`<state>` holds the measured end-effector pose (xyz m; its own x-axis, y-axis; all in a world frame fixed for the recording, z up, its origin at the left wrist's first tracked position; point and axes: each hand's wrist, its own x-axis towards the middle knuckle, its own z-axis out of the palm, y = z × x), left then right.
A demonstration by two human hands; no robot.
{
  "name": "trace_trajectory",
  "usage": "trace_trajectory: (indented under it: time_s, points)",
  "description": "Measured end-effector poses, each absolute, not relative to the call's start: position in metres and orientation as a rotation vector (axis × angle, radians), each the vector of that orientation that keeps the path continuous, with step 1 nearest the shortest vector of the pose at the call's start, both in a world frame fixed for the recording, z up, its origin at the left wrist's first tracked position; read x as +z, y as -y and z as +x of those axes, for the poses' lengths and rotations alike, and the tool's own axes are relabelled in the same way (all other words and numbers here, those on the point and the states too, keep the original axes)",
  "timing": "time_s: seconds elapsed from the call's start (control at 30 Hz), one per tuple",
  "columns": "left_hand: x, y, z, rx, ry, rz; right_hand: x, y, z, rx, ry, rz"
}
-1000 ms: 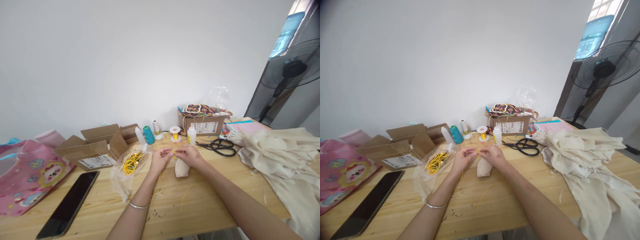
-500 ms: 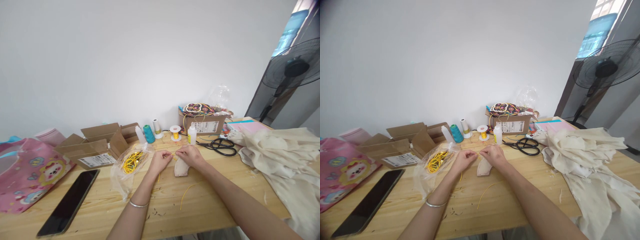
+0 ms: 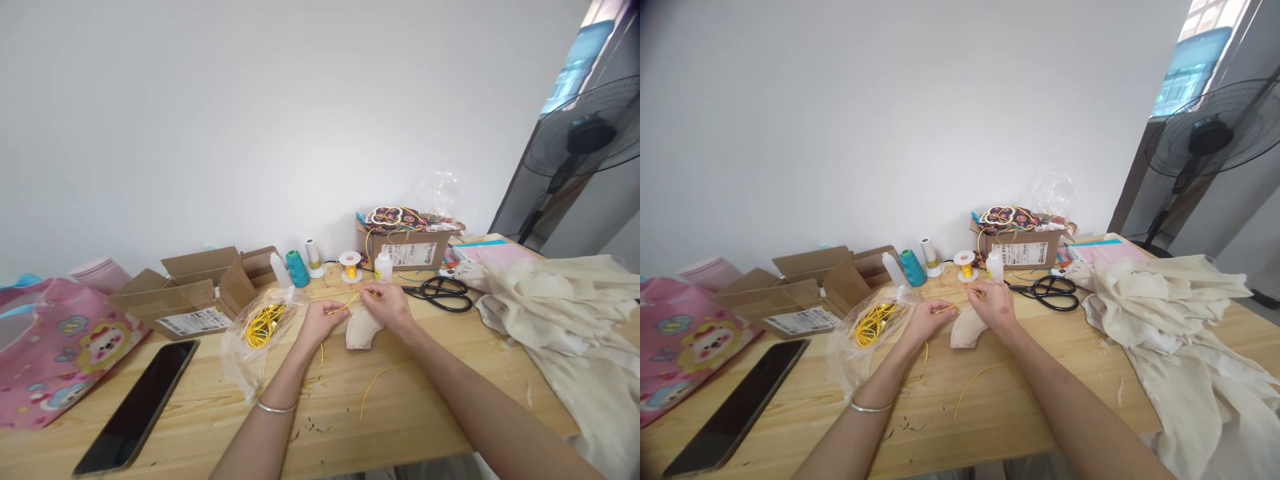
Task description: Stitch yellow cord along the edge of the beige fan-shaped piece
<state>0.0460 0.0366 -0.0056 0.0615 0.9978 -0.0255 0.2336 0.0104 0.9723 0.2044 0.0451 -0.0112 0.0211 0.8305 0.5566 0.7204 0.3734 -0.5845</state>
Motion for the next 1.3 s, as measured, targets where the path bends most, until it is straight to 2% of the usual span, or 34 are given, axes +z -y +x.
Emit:
trace_trajectory:
  time_s: [0.43, 0.87, 1.3]
  points:
    - [-0.004, -0.037, 0.043, 1.134, -1.323, 1.283, -0.004, -0.044, 0.209, 0.209, 1.641, -1.421]
    - [-0.003, -0.036, 0.044, 1.135, -1.246, 1.366, -0.012, -0.040, 0.197, 0.068, 2.103, -1.057]
    - [-0.002, -0.035, 0.046, 1.085, -1.298, 1.446, 0.000, -0.036, 0.201, -0.035, 2.158, -1.124]
